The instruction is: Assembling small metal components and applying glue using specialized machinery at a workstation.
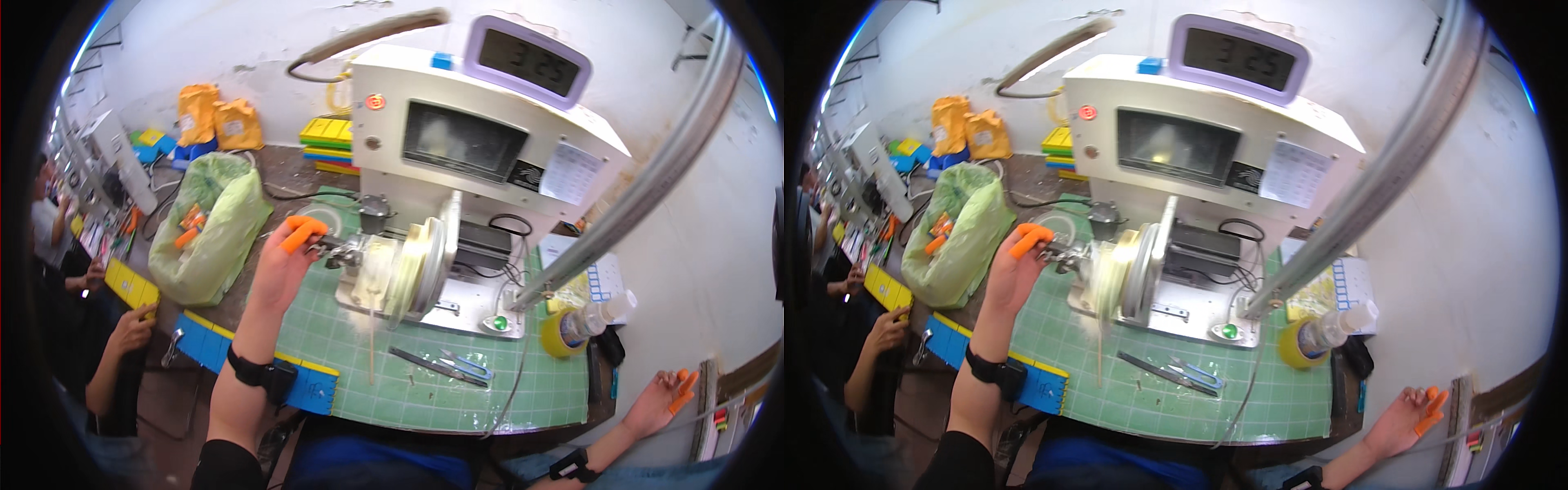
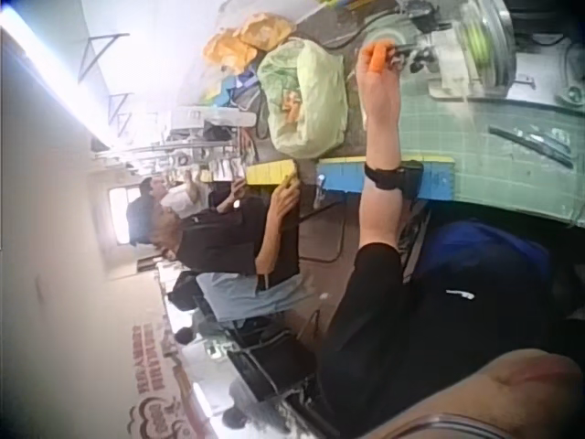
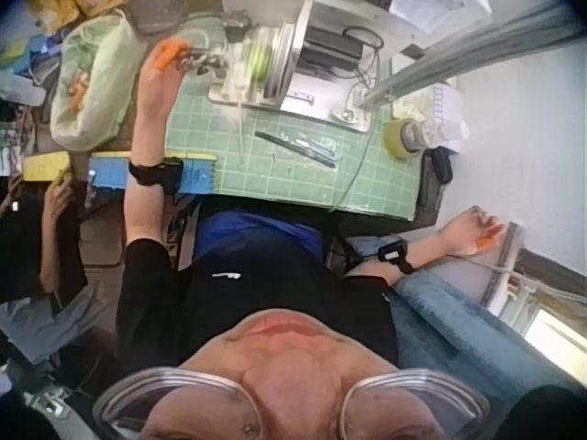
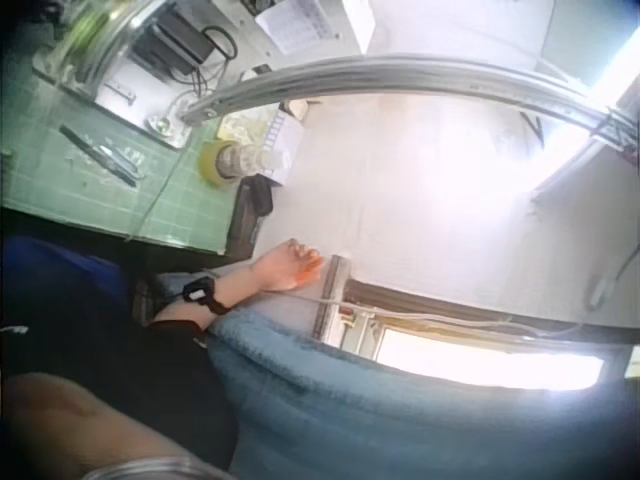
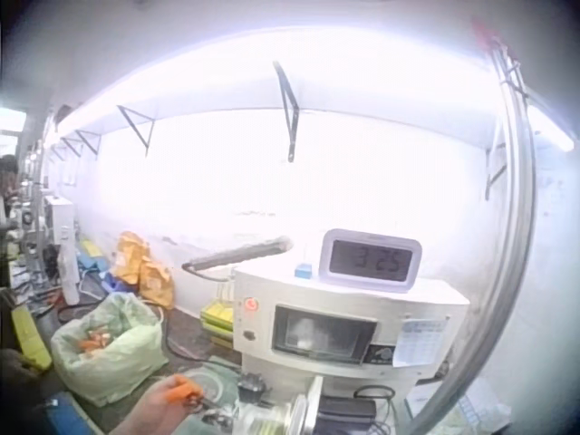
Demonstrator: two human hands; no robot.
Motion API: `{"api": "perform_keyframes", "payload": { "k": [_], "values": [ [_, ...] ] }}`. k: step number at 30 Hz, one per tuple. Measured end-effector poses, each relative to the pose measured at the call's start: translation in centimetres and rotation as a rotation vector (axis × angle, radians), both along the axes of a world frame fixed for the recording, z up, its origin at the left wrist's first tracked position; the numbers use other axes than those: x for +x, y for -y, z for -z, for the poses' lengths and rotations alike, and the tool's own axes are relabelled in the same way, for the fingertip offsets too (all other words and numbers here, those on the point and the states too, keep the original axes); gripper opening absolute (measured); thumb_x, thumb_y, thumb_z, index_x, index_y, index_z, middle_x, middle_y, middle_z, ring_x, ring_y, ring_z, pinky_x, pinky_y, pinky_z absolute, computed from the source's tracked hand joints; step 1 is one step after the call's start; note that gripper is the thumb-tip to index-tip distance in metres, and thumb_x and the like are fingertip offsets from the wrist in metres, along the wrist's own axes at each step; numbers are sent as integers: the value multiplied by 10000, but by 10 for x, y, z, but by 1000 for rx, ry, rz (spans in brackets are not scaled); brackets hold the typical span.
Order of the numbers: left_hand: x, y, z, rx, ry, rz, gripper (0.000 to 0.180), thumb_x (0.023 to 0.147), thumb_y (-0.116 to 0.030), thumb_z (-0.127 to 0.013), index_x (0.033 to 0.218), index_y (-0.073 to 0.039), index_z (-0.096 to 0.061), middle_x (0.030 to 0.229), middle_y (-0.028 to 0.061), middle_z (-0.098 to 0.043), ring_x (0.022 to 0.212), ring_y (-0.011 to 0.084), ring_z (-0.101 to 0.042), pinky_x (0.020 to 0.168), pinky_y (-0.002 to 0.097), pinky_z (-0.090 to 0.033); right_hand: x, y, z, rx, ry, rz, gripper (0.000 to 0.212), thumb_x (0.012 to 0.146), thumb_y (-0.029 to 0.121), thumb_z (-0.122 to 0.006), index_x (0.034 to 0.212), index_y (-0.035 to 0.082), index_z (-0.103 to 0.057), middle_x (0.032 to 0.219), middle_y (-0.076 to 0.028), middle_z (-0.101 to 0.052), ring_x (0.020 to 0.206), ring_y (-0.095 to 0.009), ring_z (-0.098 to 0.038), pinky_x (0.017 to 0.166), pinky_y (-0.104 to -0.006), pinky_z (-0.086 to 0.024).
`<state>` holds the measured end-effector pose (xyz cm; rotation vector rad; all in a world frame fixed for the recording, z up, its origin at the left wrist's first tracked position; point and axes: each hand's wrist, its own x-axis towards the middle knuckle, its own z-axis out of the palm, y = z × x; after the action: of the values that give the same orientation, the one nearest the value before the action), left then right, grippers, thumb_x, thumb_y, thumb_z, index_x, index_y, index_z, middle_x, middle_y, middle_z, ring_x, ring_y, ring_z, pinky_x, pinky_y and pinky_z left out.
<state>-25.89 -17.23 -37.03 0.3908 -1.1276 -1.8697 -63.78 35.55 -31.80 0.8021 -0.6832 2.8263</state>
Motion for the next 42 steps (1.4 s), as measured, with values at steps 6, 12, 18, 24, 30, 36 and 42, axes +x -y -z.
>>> {"api": "perform_keyframes", "payload": {
  "k": [6,12,18,24,30,36,42],
  "values": [
    [1,0,-6,-20,21,37,155,1047,-168,-564,1140,-68,-639,1120,20,-670,950,78,-571,841,262,-458,-16,-15,10,85,-112,-29,434,1090,220,-458,1382,-96,-519,985,-95,-454,877,-200,-407,838,-338,-365],
    [4,1,-4,-10,17,28,130,1050,-155,-556,1108,-74,-640,1111,23,-671,929,70,-572,812,249,-451,-38,-32,23,93,-217,-104,457,1094,205,-450,1457,-71,-475,991,-108,-472,850,-211,-361,863,-341,-363],
    [4,1,-6,-9,3,34,127,1048,-153,-557,1102,-76,-643,1104,19,-673,927,69,-575,808,246,-453,-26,-19,17,33,-141,-111,468,1076,165,-498,1481,-64,-455,1033,-130,-538,886,-217,-418,857,-340,-388],
    [2,2,-3,7,43,17,136,1048,-149,-552,1111,-77,-648,1092,12,-676,923,69,-575,808,247,-454,-28,-25,14,47,-27,52,486,1073,163,-497,1502,-58,-437,1112,-152,-586,915,-211,-436,877,-335,-392],
    [2,-1,-4,6,32,16,144,1048,-158,-549,1115,-78,-649,1100,13,-676,926,71,-574,814,257,-457,-43,-40,23,35,-23,85,488,1080,171,-472,1514,-49,-425,983,-108,-501,865,-199,-383,863,-324,-376],
    [2,0,-3,-4,19,21,146,1048,-162,-548,1116,-79,-647,1107,17,-676,928,75,-575,810,257,-453,-29,-24,11,29,177,339,475,1074,148,-455,1506,-50,-436,861,-54,-339,823,-191,-339,819,-320,-353],
    [2,1,-3,-4,33,18,145,1048,-164,-549,1111,-79,-648,1110,22,-680,931,74,-577,809,257,-452,-69,-75,48,58,-202,-39,489,1063,174,-457,1497,-52,-444,920,-108,-460,841,-208,-389,835,-349,-377]
  ]
}}
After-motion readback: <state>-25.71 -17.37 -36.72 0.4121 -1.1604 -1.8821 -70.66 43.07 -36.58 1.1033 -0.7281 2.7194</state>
